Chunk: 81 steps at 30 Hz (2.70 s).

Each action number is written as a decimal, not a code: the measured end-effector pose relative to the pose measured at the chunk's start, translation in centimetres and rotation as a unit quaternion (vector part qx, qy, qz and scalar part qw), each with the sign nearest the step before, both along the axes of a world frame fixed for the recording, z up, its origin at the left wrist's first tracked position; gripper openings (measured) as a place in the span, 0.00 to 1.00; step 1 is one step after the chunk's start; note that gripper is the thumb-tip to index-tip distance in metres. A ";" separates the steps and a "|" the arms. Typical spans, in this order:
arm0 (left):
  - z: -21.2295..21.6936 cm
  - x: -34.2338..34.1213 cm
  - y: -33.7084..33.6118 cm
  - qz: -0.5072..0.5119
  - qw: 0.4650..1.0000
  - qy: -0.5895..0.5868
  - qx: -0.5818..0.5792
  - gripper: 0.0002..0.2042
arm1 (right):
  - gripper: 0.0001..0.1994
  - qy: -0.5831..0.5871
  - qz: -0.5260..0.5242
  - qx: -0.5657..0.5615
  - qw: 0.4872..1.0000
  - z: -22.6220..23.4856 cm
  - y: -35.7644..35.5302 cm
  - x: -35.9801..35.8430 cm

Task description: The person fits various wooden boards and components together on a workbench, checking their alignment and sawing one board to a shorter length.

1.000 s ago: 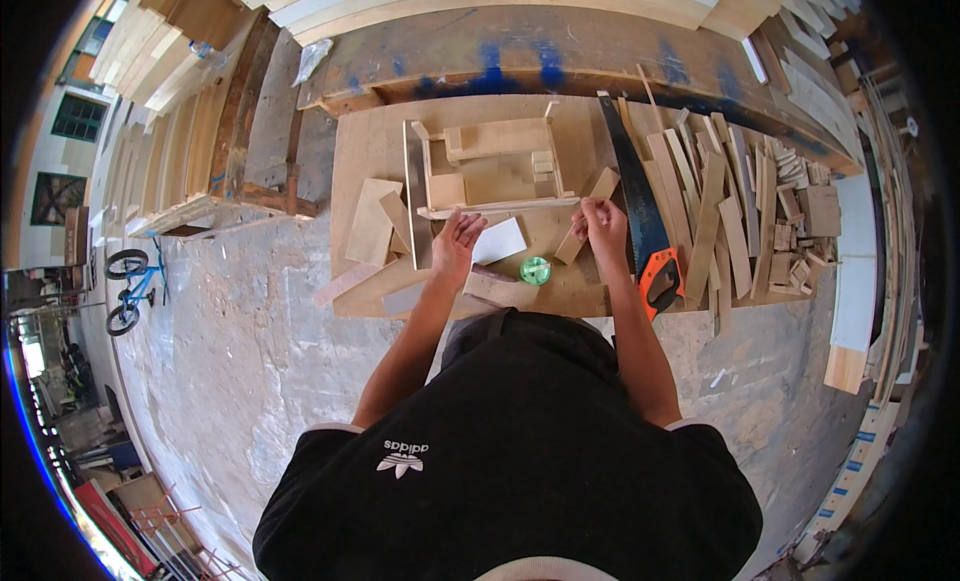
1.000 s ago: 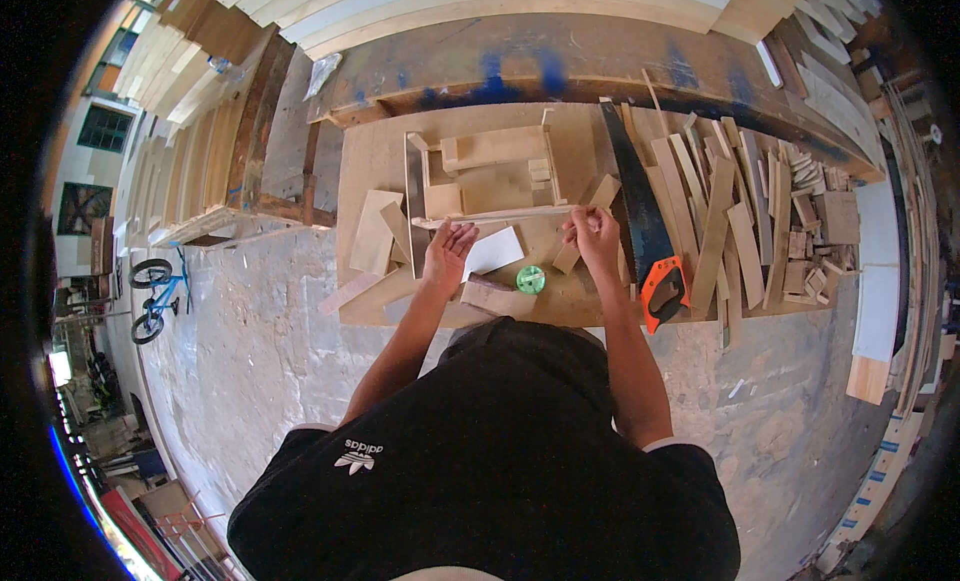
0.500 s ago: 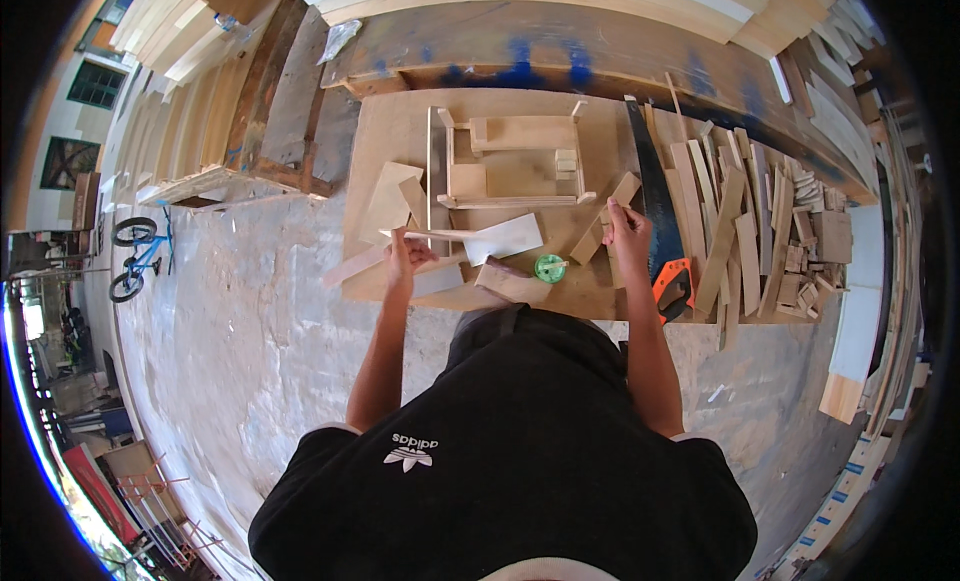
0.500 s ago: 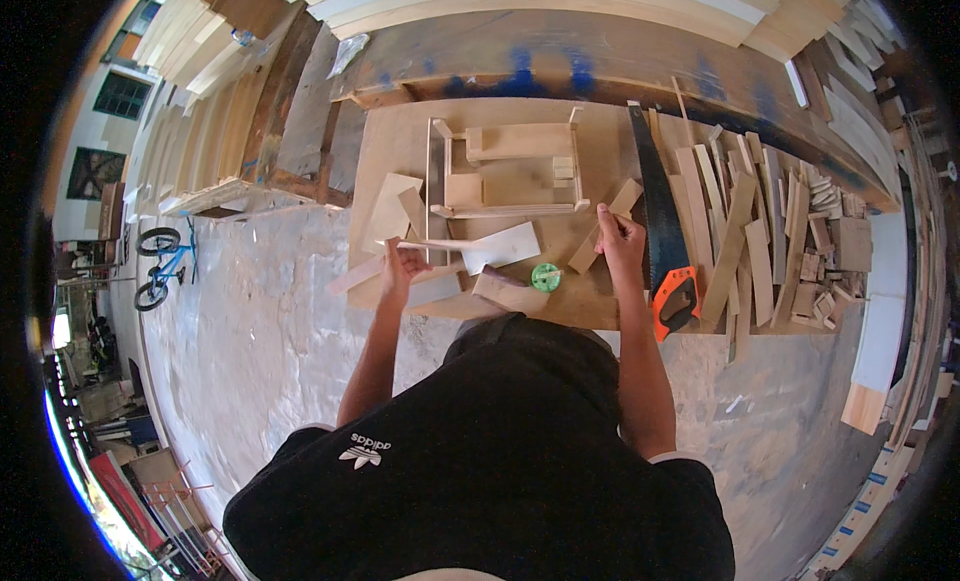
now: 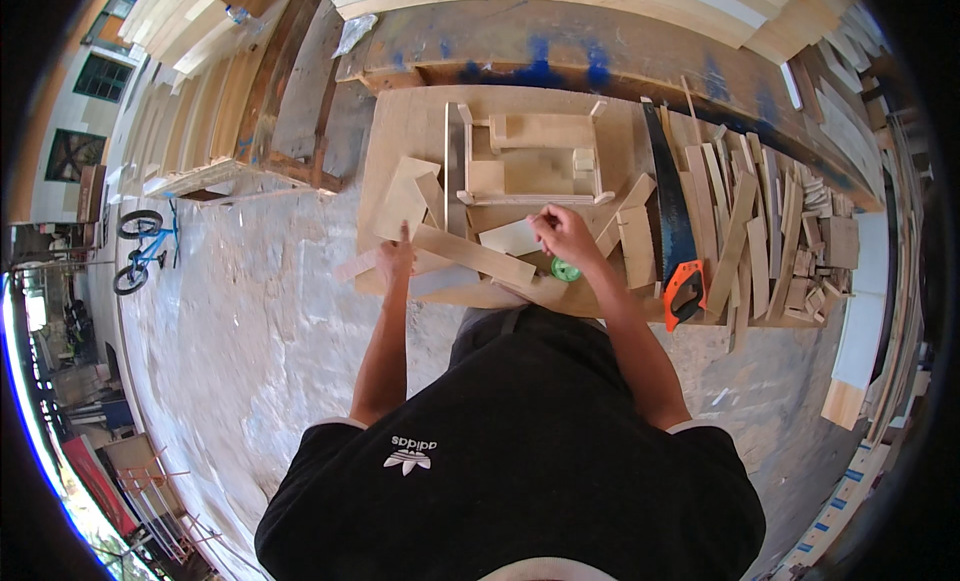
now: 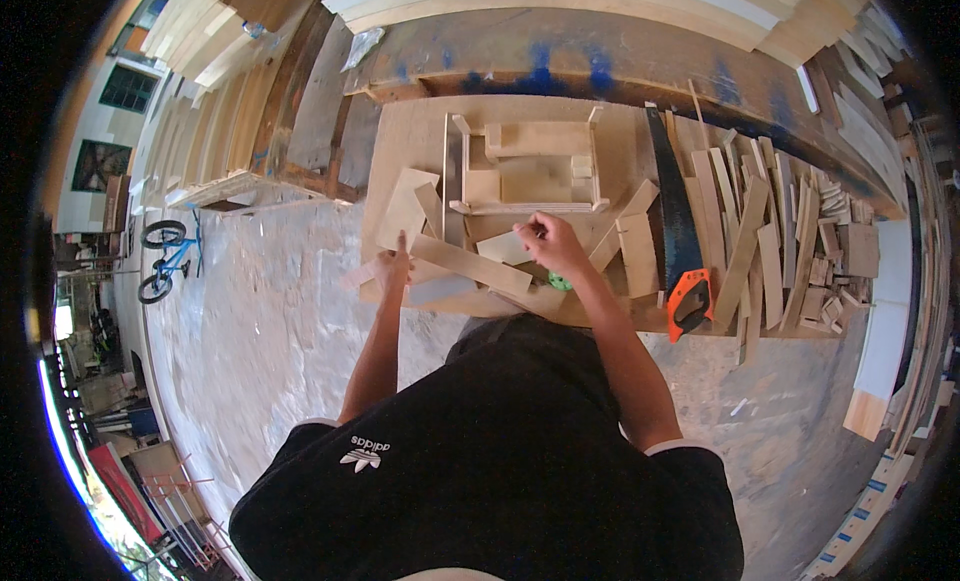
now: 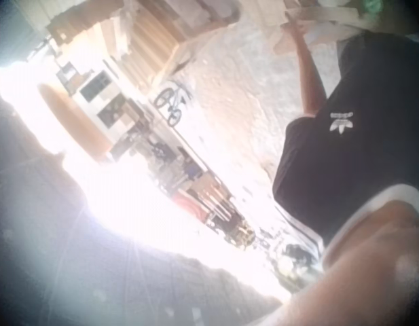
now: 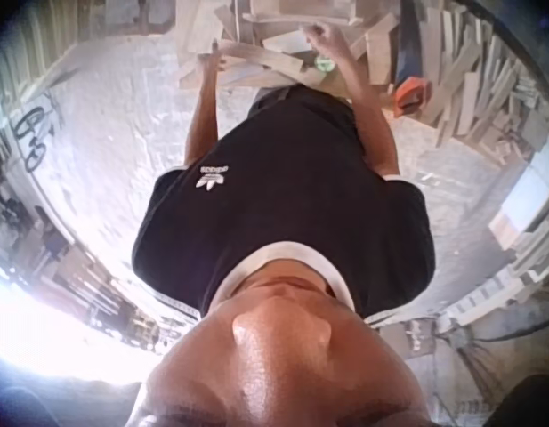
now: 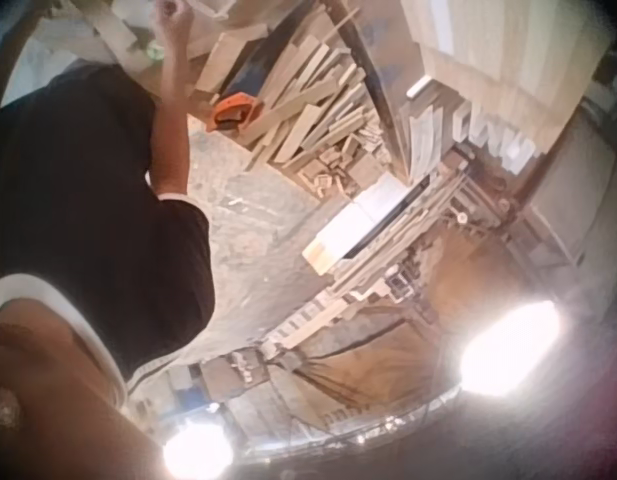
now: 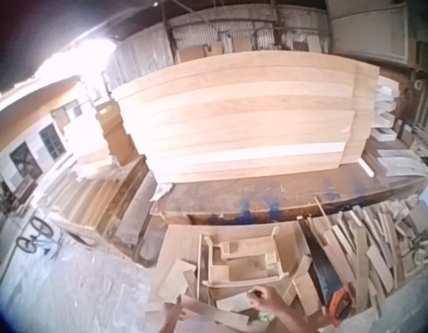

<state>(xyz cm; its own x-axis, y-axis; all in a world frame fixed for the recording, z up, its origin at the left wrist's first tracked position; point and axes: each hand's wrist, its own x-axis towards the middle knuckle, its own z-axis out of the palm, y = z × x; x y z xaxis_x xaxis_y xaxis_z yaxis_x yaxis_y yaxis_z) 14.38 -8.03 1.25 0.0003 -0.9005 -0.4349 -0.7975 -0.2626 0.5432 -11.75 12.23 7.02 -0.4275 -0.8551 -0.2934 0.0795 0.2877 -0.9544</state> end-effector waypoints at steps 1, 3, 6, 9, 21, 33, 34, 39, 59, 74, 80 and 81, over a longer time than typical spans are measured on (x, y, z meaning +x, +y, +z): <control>-1.7 1.6 -1.5 -0.019 0.995 -0.038 -0.091 0.23 | 0.13 -0.018 0.012 0.003 1.000 0.4 -0.5 1.0; -2.9 2.6 -3.2 -0.062 0.972 -0.064 -0.219 0.23 | 0.10 -0.009 0.043 0.005 0.999 0.0 -1.2 2.4; -3.0 2.6 -5.3 -0.127 0.954 -0.084 -0.257 0.33 | 0.08 0.043 0.072 0.029 0.996 -0.9 -1.9 4.2; -4.8 3.6 -7.5 -0.190 0.970 -0.056 -0.142 0.37 | 0.08 0.018 0.075 0.035 0.996 0.0 -2.9 6.6; -2.7 4.7 -13.3 -0.065 0.980 0.185 -0.005 0.18 | 0.06 -0.036 -0.064 0.025 0.997 0.4 -3.5 10.7; 7.3 -3.1 -12.4 0.030 0.879 0.475 -0.011 0.21 | 0.12 -0.049 -0.121 -0.010 0.991 1.5 -2.0 6.9; 7.7 -4.2 -11.8 0.018 0.874 0.486 0.019 0.21 | 0.13 -0.047 -0.129 -0.005 0.991 1.6 -2.1 6.2; 7.5 -9.1 -8.0 -0.044 0.906 0.407 0.102 0.22 | 0.20 -0.109 -0.164 -0.042 0.980 3.0 -2.4 3.0; 3.8 -25.4 -3.7 -0.116 0.872 0.450 0.153 0.12 | 0.16 -0.145 -0.154 -0.021 0.977 1.2 -2.9 -18.3; 7.7 -6.5 4.5 -0.057 0.852 0.455 0.252 0.11 | 0.12 -0.175 0.147 0.018 0.973 2.9 2.1 -9.3; -0.9 -0.7 7.0 0.082 0.844 0.466 0.252 0.09 | 0.11 -0.137 0.082 0.070 0.985 -0.5 6.9 -8.8; -1.2 -0.7 6.9 0.095 0.845 0.463 0.250 0.09 | 0.11 -0.101 0.069 0.081 0.989 -0.5 7.4 -9.1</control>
<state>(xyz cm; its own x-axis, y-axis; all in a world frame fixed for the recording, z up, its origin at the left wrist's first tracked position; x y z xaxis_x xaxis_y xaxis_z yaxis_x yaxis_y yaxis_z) 13.68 -1.09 0.08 -0.4251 -0.6256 -0.6541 -0.0085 -0.7199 0.6940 -20.86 19.60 6.55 -0.2275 -0.8366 -0.4983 0.2138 0.4564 -0.8637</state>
